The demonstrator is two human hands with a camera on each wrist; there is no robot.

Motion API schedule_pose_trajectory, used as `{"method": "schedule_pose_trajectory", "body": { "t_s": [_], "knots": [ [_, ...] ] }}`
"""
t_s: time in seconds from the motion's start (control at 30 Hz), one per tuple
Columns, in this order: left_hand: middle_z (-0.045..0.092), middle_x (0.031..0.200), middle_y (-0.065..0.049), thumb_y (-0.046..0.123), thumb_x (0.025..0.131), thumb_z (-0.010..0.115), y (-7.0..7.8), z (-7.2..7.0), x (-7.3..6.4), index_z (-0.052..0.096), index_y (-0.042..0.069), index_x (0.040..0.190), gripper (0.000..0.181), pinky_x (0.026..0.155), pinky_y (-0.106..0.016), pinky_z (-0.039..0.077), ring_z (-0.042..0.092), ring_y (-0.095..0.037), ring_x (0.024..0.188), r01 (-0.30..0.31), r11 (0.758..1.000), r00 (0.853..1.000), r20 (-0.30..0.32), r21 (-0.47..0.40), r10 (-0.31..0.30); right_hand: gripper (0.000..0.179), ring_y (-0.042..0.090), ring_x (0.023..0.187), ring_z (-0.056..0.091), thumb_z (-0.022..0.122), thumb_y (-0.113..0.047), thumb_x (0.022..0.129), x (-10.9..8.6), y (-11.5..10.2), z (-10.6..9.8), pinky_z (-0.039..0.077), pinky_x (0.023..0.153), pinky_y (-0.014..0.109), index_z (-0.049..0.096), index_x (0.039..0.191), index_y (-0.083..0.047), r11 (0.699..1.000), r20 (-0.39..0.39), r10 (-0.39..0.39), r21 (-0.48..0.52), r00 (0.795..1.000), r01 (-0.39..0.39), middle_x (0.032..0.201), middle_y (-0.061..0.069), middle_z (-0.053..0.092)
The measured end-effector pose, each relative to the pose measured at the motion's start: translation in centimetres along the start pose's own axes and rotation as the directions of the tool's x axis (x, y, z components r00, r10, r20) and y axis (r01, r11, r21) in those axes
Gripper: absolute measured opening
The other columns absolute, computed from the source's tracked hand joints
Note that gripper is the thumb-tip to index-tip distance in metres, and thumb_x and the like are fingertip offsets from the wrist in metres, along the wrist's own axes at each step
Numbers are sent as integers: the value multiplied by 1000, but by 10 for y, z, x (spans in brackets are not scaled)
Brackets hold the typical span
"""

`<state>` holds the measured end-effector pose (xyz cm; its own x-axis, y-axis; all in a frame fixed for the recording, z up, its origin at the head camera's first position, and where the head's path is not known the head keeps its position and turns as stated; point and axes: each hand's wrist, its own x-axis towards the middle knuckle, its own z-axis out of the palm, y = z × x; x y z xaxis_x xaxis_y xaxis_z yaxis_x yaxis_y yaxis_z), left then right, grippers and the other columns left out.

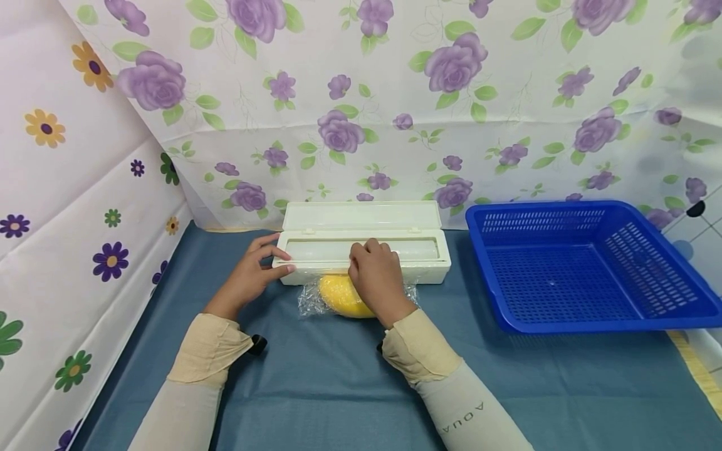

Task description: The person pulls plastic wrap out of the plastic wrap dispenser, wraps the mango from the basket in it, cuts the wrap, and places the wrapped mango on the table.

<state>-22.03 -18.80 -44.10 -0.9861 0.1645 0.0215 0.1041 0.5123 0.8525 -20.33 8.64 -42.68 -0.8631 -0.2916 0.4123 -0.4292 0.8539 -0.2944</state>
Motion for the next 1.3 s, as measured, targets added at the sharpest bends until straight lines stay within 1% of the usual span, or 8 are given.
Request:
{"method": "schedule_pose_trajectory", "body": {
  "t_s": [0.2,0.5,0.7,0.97,1.3],
  "knots": [
    [21,166,-3,27,93,75,-1,0,0,70,10,110,25,106,-54,47,32,-37,149,6,1000,1000,3,-5,-6,10,28,81,54,60,-15,101,0,2,-1,48,76,45,68,99,-11,1000,6,2,16,1000,-2,95,10,62],
    [22,166,-2,27,93,75,1,-1,-1,70,10,109,24,109,-55,44,24,-36,153,11,1000,1000,1,-13,-11,10,27,82,52,59,-15,100,0,7,0,46,77,40,68,99,-10,999,14,10,51,1000,-11,95,10,61],
    [22,166,-3,28,93,74,-1,-1,-1,71,10,110,25,110,-55,43,23,-36,154,8,1000,1000,3,-10,-8,11,28,83,54,59,-16,101,-1,8,-1,47,76,42,68,100,-10,999,14,19,41,1000,-19,97,10,62],
    [21,166,-1,28,93,74,-3,1,1,70,10,110,25,107,-54,46,29,-35,151,10,1000,1000,6,-30,-10,10,28,81,54,59,-13,100,-3,10,-2,48,77,45,68,98,-10,999,-7,17,50,1000,-17,95,11,62],
    [21,166,-2,28,93,74,-3,0,1,70,10,110,25,108,-55,45,27,-36,152,5,1000,1000,8,-20,-5,8,29,81,55,61,-14,99,-3,14,-1,48,77,46,68,97,-10,999,-22,19,31,1000,-18,94,10,62]
  ]
}}
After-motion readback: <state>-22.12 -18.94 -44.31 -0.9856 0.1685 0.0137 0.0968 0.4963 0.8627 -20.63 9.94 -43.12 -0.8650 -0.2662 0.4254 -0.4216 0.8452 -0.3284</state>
